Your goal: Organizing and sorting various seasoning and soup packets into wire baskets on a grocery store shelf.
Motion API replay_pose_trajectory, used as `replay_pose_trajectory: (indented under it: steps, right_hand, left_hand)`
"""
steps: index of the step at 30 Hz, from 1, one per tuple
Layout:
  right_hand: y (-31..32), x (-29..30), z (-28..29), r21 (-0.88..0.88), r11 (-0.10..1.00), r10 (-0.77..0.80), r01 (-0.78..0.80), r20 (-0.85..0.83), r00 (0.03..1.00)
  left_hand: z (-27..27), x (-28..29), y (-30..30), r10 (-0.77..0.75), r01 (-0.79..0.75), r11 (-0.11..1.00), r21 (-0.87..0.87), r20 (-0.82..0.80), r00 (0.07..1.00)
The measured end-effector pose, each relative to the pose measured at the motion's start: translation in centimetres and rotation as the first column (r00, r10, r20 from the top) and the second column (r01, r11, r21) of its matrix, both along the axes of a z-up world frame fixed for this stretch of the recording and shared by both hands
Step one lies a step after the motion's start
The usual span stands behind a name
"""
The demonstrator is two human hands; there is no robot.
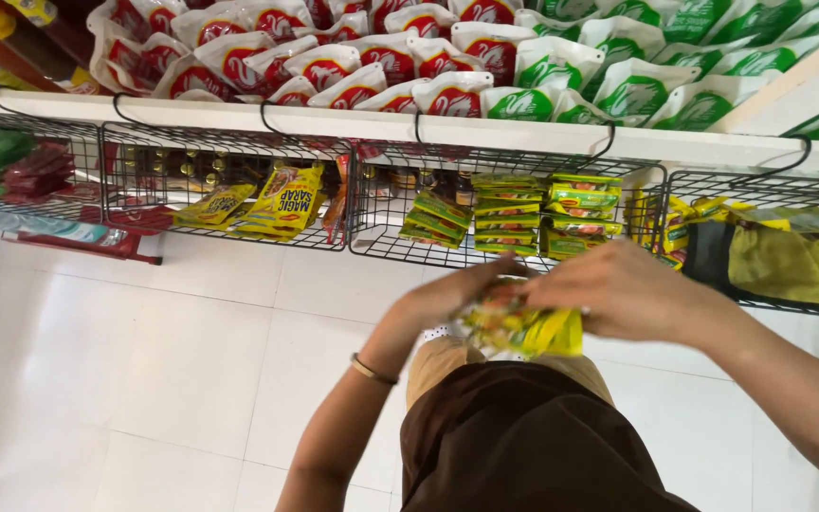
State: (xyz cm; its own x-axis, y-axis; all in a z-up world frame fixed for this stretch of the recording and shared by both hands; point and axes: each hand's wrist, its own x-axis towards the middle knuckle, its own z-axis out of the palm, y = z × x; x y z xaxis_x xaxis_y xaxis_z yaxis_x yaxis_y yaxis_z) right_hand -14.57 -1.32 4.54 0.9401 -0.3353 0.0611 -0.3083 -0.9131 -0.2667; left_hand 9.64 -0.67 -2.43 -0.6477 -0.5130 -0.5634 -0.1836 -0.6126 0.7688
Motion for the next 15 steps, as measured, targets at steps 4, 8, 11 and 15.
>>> replay_pose_trajectory:
  steps: [4,8,11,15]
  right_hand:
    - [-2.7,-2.2,-3.7,0.311,0.863,-0.469,0.399,0.198,0.861]
    - [-3.9,-3.2,-6.3,0.49,0.664,-0.727,0.564,0.247,0.641]
    - [-3.9,-1.0,-3.5,0.491,0.637,-0.757,0.595,0.249,0.605]
    - [-3.4,-0.9,-2.9,0.597,0.543,-0.816,0.59,0.208,0.54]
  left_hand:
    - [0.2,5.4,-2.8,0.215,0.09,0.597,-0.797,0.267,0.94]
    - [-6.0,9.9,-6.7,0.227,0.62,0.107,-0.777,0.627,0.746]
    - [-9.7,10.0,-9.6,0.179,0.72,0.03,-0.693,0.712,0.679]
    - [-9.6,9.3,-11.0,0.175,0.7,-0.024,-0.714,0.686,0.706]
